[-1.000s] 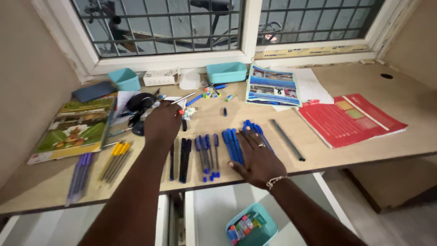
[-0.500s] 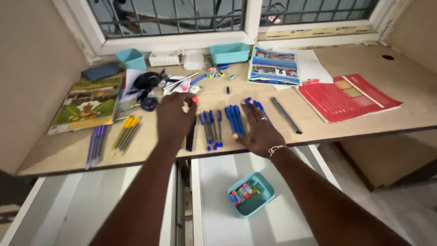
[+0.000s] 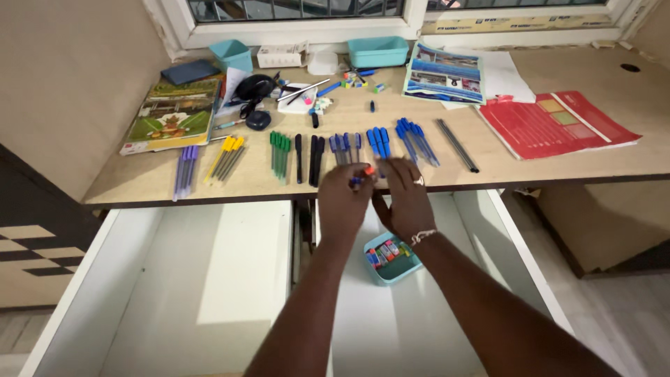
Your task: The person organizes stationery items on a desk by sorting pens and markers into a small teal container. They pick up various writing instruments from the desk surface and place them into the container, which is situated inside an open drawer. The person also handles small erasers and other desk accessories during the process.
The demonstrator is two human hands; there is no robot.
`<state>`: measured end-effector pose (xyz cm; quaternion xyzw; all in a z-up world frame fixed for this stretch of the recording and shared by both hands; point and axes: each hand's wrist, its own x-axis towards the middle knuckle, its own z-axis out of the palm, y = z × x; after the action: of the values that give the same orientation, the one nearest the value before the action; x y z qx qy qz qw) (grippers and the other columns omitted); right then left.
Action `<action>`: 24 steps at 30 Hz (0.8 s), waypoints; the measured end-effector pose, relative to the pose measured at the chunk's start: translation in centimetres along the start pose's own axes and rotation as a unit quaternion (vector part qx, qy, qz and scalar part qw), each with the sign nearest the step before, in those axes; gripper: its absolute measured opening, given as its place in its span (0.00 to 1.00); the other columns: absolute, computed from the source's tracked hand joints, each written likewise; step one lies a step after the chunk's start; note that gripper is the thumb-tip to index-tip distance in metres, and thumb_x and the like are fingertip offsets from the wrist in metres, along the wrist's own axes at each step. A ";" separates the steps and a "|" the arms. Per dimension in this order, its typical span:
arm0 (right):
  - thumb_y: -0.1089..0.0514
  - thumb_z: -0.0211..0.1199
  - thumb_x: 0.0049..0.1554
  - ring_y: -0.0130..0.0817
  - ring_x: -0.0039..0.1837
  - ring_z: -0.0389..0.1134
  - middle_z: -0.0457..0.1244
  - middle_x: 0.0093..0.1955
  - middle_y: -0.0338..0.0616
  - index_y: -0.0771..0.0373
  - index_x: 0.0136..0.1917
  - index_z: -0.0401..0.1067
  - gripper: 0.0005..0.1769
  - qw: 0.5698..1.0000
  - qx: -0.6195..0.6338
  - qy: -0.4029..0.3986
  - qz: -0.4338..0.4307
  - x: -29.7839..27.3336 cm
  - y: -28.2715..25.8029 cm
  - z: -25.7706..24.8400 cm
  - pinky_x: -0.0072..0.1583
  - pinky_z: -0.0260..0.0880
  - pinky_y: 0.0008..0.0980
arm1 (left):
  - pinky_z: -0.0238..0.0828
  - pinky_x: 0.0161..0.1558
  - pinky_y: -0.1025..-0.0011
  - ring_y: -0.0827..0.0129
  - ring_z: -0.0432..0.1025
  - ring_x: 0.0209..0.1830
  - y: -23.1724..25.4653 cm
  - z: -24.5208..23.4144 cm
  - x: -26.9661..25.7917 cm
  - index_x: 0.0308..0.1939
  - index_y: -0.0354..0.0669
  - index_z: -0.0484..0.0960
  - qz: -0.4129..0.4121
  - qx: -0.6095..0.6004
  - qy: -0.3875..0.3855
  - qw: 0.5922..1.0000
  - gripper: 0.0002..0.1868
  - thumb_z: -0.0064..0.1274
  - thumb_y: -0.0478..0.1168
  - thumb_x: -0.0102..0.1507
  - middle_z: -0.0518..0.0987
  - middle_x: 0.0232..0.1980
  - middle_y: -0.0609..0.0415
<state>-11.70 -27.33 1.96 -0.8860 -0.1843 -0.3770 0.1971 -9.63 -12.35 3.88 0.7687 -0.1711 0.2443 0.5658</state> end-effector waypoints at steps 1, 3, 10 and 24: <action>0.62 0.68 0.49 0.55 0.71 0.58 0.61 0.66 0.55 0.63 0.72 0.63 0.38 1.000 -0.007 -0.003 0.006 -0.3 -0.7 -0.3 0.72 0.58 0.53 | 0.78 0.42 0.66 0.61 0.80 0.37 0.5 0.2 -0.4 0.45 0.41 0.85 -0.023 -0.018 -0.005 1.000 0.11 0.62 0.38 0.58 0.84 0.42 0.48; 0.62 0.70 0.47 0.49 0.67 0.62 0.64 0.62 0.49 0.62 0.71 0.65 0.38 1.000 -0.021 -0.012 0.017 -1.3 -1.7 -0.8 0.66 0.58 0.56 | 0.78 0.42 0.66 0.63 0.81 0.36 1.4 0.3 -1.6 0.44 0.41 0.86 -0.050 -0.039 -0.010 0.998 0.11 0.61 0.39 0.60 0.85 0.42 0.50; 0.64 0.66 0.53 0.47 0.61 0.67 0.68 0.59 0.47 0.59 0.67 0.72 0.27 0.999 -0.014 0.000 0.040 -5.0 -1.4 -1.5 0.66 0.64 0.49 | 0.74 0.39 0.65 0.62 0.77 0.32 2.0 0.7 -5.3 0.44 0.42 0.86 -0.105 -0.008 -0.058 0.993 0.11 0.61 0.42 0.60 0.85 0.40 0.52; 0.55 0.71 0.52 0.39 0.48 0.73 0.70 0.47 0.47 0.52 0.55 0.79 0.16 0.951 0.042 -0.068 0.299 -9.7 0.1 -2.8 0.50 0.75 0.38 | 0.76 0.51 0.55 0.54 0.76 0.50 -0.4 1.0 -9.9 0.53 0.47 0.82 -0.153 0.298 -0.292 0.896 0.15 0.60 0.45 0.63 0.80 0.50 0.47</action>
<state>-19.58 -30.51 -3.50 -0.9149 0.0604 -0.2315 0.3250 -17.39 -13.30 -2.29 0.9546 -0.1284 -0.0410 0.2657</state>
